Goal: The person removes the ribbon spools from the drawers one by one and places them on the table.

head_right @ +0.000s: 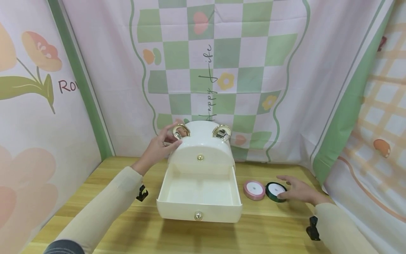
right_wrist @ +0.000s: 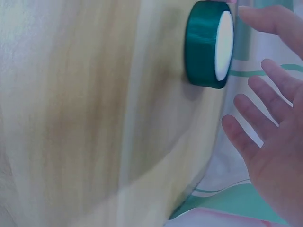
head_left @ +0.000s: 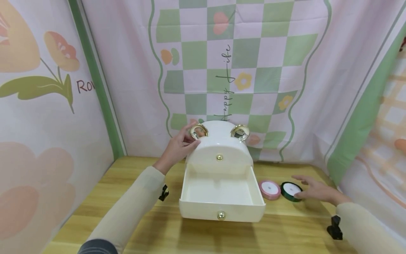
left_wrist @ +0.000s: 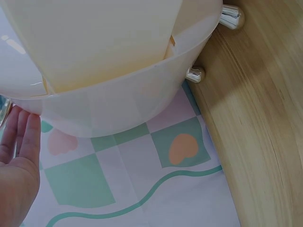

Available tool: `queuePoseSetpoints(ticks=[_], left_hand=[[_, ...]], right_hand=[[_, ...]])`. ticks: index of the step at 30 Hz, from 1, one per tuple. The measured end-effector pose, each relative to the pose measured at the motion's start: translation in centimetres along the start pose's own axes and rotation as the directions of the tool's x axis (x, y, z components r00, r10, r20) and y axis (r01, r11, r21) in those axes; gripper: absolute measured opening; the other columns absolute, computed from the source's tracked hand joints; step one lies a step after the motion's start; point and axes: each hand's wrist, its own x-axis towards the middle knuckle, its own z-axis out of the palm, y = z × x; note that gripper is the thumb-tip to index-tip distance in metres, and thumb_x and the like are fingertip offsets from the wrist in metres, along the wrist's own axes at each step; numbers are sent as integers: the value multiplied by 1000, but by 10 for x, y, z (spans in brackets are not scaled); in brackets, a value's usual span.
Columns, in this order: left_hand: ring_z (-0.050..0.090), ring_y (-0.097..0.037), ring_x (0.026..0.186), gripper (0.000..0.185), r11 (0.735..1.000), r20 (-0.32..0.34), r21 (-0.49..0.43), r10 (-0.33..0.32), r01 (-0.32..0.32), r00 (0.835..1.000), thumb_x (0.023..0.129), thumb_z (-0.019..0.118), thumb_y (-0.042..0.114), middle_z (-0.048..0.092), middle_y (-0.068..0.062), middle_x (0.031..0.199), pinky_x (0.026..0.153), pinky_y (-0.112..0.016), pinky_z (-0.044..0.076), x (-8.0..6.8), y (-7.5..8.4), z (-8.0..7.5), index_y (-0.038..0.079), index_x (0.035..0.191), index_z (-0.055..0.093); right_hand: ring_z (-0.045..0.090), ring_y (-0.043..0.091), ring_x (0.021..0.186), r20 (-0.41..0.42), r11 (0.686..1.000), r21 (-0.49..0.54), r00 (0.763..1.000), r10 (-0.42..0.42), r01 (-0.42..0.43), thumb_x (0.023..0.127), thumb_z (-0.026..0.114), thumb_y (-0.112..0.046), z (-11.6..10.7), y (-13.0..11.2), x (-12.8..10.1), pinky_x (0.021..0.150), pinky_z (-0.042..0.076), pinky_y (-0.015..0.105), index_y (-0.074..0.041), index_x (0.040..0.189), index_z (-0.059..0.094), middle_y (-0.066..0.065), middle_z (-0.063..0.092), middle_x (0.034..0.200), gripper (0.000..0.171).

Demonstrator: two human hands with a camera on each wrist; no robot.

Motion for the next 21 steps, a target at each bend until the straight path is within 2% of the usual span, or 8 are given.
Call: queuePoseSetpoints(ticks=[10,16,21], left_hand=[[64,-17,98,67,1000,3,-2,-6,6,1000,98,67,34,64,-4,105,91,-31,55,0,1,-1,42,155,31],[64,-17,98,68,1000,2,-5,-9,9,1000,98,67,34,65,-4,104,92,-31,55,0,1,-1,42,155,31],[64,-16,98,67,1000,1,-8,-11,11,1000,98,67,32,65,-4,104,91,-29,54,0,1,0,44,154,31]], right_hand=[[41,63,123,-36,993,-62,994,-100,97,92,73,-23,-15,-36,0,85,49,68,10,145,39,40,40,142,71],[47,56,122,-64,987,-86,988,-144,138,94,72,-25,-23,-54,3,89,48,67,5,147,40,35,44,142,69],[51,50,121,-70,979,-116,981,-179,170,96,71,-25,-29,-67,4,88,52,59,2,148,42,31,48,142,66]])
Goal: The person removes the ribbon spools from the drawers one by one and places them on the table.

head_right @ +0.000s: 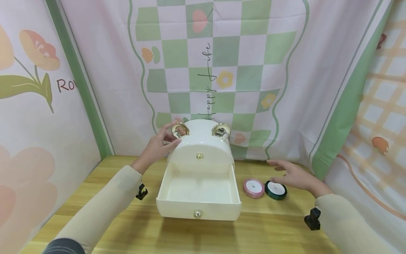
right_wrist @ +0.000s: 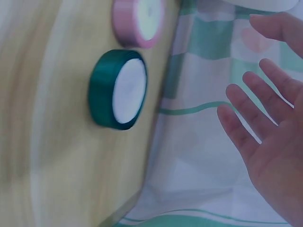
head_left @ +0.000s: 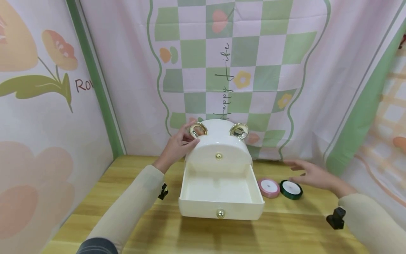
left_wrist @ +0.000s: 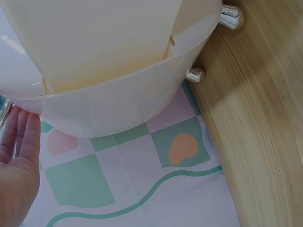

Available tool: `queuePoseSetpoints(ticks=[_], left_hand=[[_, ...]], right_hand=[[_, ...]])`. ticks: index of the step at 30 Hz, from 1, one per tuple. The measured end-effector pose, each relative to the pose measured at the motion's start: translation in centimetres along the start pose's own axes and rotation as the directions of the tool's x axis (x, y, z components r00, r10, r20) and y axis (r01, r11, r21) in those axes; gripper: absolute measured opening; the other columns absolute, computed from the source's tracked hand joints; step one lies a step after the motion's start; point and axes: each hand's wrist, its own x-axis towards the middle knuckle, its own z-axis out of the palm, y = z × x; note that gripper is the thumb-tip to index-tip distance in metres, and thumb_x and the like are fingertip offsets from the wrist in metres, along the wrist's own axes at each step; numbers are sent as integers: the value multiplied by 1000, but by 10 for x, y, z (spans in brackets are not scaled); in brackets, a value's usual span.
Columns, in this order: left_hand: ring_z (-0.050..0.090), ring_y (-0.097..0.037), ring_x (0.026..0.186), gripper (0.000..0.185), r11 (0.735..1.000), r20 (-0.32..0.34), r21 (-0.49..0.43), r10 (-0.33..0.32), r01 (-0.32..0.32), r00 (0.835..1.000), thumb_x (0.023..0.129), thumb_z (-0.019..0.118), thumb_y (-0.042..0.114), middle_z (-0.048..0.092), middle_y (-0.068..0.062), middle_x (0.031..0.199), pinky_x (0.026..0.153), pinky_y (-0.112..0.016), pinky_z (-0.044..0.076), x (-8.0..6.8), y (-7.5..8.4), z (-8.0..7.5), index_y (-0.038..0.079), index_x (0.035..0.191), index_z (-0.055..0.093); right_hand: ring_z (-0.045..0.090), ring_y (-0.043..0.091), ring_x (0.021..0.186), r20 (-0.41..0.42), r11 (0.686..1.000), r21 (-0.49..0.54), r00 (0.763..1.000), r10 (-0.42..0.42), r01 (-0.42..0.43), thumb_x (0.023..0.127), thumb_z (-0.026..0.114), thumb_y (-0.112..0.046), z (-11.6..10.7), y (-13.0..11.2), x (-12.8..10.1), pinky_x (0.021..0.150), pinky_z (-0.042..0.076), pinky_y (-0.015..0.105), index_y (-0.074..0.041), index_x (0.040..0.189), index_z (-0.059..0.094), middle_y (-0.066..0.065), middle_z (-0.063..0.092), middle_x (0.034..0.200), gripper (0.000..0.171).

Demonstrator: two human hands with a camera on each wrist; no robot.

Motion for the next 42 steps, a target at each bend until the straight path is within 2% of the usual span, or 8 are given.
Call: queuePoseSetpoints(ticks=[9,13,21,29,33,39,42], left_hand=[[64,-17,98,67,1000,-2,-8,9,-9,1000,98,68,32,65,-5,104,91,-29,55,1,-1,0,44,154,32],[64,-17,98,68,1000,-1,-17,4,-4,1000,98,68,33,65,-5,104,90,-30,55,0,-1,0,44,154,32],[64,-16,99,68,1000,2,-24,1,-1,1000,97,68,34,65,-4,105,91,-30,55,0,-1,0,45,154,31],[64,-16,98,68,1000,0,-8,10,-10,1000,97,68,35,65,-4,104,91,-30,55,0,-2,0,45,154,31],[64,-16,99,67,1000,1,-8,11,-11,1000,98,67,35,65,-3,105,92,-30,54,0,-2,0,45,154,31],[64,-16,99,67,1000,0,-14,4,-4,1000,98,67,35,65,-4,105,92,-30,54,0,-2,0,46,153,31],[64,-16,98,67,1000,-3,-10,3,-3,1000,98,67,35,65,-4,104,92,-29,54,0,-3,0,45,153,32]], right_hand=[[59,37,116,-14,999,-20,999,-38,38,97,69,-26,-8,-29,3,84,56,33,-2,145,48,20,56,138,58],[62,32,112,-7,998,0,998,-60,60,98,68,-24,-8,-44,5,85,56,31,-4,141,52,15,60,134,50],[65,13,101,3,987,103,992,-123,122,98,68,-19,0,-73,14,82,57,29,-8,132,61,6,67,122,36],[66,10,96,11,974,121,981,-192,189,98,68,-18,6,-107,17,79,58,30,-11,129,64,-1,70,110,32],[67,10,94,11,958,124,965,-261,258,98,68,-17,10,-124,18,75,59,31,-11,129,64,0,72,105,32],[68,11,95,8,906,152,917,-400,394,97,68,-10,17,-147,20,76,60,32,-7,128,64,1,72,109,31],[68,11,93,8,888,155,898,-439,433,97,68,-9,21,-158,20,76,59,31,-7,126,65,0,71,107,30]])
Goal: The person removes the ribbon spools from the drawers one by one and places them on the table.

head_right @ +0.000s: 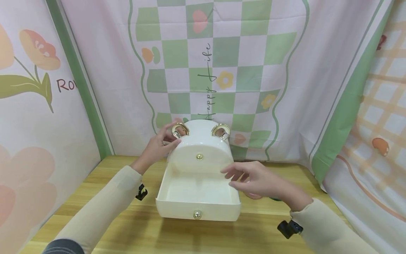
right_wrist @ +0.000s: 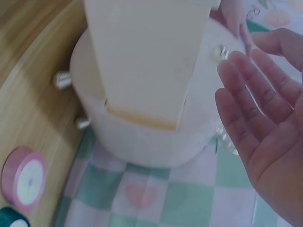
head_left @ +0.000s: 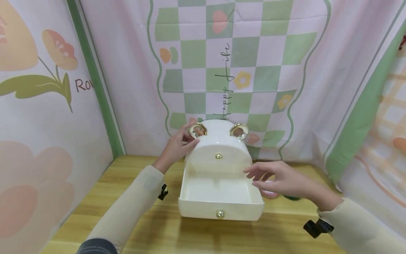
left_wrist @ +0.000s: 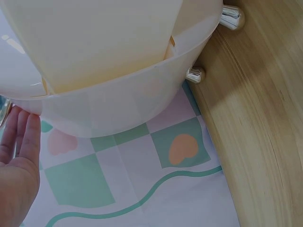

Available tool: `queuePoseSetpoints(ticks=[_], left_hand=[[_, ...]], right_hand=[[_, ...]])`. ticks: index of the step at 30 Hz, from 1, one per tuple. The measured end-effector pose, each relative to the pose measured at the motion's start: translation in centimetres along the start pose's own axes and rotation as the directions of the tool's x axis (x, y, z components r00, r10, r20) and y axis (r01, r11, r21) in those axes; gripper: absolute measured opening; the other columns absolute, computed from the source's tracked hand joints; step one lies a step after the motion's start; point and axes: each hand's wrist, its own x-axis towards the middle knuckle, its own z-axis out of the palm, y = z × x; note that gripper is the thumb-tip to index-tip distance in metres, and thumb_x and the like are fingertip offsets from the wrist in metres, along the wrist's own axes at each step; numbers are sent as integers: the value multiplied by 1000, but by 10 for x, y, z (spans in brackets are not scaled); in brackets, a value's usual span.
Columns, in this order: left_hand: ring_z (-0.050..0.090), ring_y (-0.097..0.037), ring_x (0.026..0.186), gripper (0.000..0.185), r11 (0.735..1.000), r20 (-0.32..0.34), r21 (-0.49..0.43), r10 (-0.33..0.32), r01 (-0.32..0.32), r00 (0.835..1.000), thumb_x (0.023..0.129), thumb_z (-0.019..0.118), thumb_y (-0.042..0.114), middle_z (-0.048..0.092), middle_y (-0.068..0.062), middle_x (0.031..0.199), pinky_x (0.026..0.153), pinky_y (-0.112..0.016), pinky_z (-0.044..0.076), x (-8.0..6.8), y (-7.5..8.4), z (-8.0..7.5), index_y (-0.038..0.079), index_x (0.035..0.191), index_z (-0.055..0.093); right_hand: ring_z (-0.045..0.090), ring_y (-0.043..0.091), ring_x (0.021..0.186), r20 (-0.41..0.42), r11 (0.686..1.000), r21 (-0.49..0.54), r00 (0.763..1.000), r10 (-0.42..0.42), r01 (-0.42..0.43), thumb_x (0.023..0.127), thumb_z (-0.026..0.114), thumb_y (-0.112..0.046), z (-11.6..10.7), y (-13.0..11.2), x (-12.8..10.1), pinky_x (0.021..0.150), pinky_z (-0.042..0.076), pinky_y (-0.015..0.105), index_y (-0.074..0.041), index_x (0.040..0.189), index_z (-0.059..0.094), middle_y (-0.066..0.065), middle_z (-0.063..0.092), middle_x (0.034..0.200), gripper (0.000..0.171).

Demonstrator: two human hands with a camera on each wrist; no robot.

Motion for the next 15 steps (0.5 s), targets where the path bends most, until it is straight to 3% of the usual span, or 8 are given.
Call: queuePoseSetpoints(ticks=[8,15], left_hand=[[64,-16,98,66,1000,-2,7,-2,2,1000,98,68,34,65,-4,104,92,-30,54,-1,1,0,44,153,32],[64,-16,98,66,1000,-3,7,-1,1,1000,98,67,34,65,-4,104,92,-31,54,0,1,0,43,153,32]], right_hand=[[68,8,91,7,993,-41,994,-109,109,95,70,-10,14,-24,9,69,59,26,-17,125,65,0,73,105,31],[68,5,85,-14,981,-50,982,-189,189,92,73,-6,32,-40,15,62,56,18,-14,120,67,-2,73,98,29]])
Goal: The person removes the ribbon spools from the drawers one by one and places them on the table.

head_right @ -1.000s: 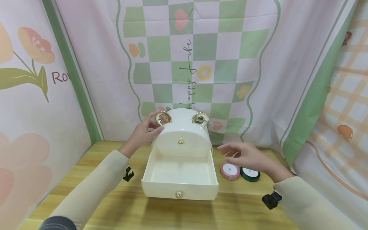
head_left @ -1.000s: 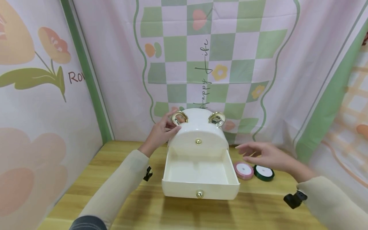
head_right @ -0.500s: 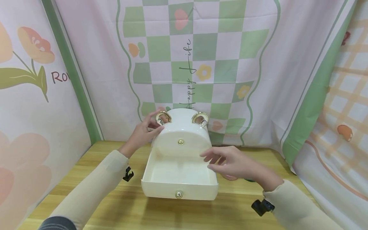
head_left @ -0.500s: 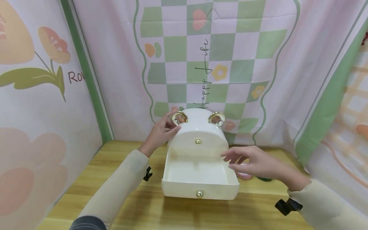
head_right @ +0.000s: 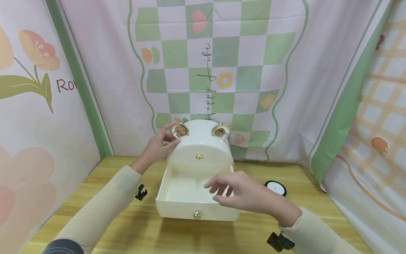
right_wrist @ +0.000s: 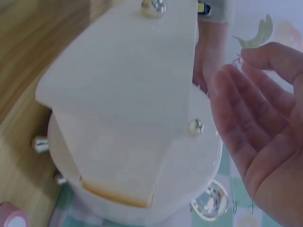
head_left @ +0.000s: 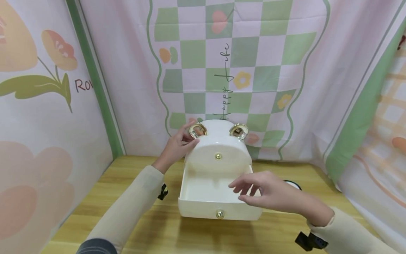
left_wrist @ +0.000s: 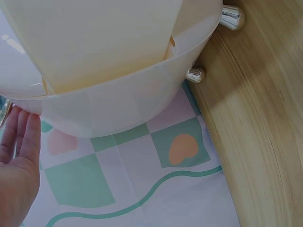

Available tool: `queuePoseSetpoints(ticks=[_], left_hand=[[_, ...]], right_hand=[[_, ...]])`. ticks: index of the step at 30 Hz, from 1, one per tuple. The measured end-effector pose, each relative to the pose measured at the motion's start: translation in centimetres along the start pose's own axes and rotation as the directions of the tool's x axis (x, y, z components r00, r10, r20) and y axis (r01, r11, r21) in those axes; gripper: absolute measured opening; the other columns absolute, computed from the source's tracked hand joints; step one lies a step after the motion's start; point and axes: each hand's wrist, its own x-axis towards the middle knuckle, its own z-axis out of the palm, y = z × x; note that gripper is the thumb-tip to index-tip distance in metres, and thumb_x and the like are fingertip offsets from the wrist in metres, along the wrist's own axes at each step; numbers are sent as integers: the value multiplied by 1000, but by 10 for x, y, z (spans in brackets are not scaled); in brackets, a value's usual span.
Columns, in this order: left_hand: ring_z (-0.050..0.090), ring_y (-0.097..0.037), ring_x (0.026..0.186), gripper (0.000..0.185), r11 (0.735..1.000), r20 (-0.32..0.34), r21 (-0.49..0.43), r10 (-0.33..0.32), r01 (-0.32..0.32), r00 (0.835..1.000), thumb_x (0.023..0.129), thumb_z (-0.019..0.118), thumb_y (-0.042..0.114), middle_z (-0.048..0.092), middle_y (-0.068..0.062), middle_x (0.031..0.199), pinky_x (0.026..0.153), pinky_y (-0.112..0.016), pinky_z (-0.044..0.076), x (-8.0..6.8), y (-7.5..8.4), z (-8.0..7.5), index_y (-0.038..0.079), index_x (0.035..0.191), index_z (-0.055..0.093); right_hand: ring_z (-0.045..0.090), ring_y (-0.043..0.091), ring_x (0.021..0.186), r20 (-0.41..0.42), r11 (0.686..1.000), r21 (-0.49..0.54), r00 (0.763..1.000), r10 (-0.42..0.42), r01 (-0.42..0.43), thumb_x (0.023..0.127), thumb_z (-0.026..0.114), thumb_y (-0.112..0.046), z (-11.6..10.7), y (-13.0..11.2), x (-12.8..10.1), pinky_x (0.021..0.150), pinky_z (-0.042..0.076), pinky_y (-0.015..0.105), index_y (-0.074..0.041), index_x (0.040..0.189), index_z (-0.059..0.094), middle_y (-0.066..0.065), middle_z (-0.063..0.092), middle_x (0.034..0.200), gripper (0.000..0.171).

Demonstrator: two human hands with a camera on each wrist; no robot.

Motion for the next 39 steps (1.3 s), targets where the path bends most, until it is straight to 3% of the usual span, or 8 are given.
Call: queuePoseSetpoints(ticks=[10,13,24,30,39], left_hand=[[64,-17,99,67,1000,0,19,-8,8,1000,98,68,34,65,-5,104,93,-33,54,0,3,0,41,154,33],[64,-18,99,66,1000,-2,21,-8,8,1000,98,68,34,65,-5,104,93,-32,54,0,3,0,39,154,33],[65,-17,100,66,1000,4,20,9,-10,1000,98,67,34,65,-4,105,92,-32,54,-1,2,0,42,154,32],[64,-16,100,66,1000,4,21,13,-14,1000,99,66,34,65,-4,106,93,-30,54,0,2,0,42,154,32],[64,-16,99,66,1000,0,25,18,-18,1000,98,66,34,65,-4,105,93,-30,54,0,0,0,42,154,32]], right_hand=[[65,-2,78,78,991,68,991,106,-112,96,69,-11,26,-15,4,62,56,17,-13,114,70,-9,71,94,18],[64,-4,76,86,990,48,988,127,-131,96,70,-12,33,-16,4,62,55,15,-15,112,71,-12,70,92,16],[64,-6,78,16,995,-88,999,49,-48,87,75,0,64,-15,-1,61,50,8,-15,109,69,-9,73,88,27],[65,-5,77,3,995,-94,999,38,-37,85,76,2,77,-11,-5,60,50,8,-14,113,67,-7,73,88,33],[61,-8,78,-89,988,-154,996,-11,-3,86,76,2,86,-6,-5,62,49,8,-16,108,71,-8,72,90,29]])
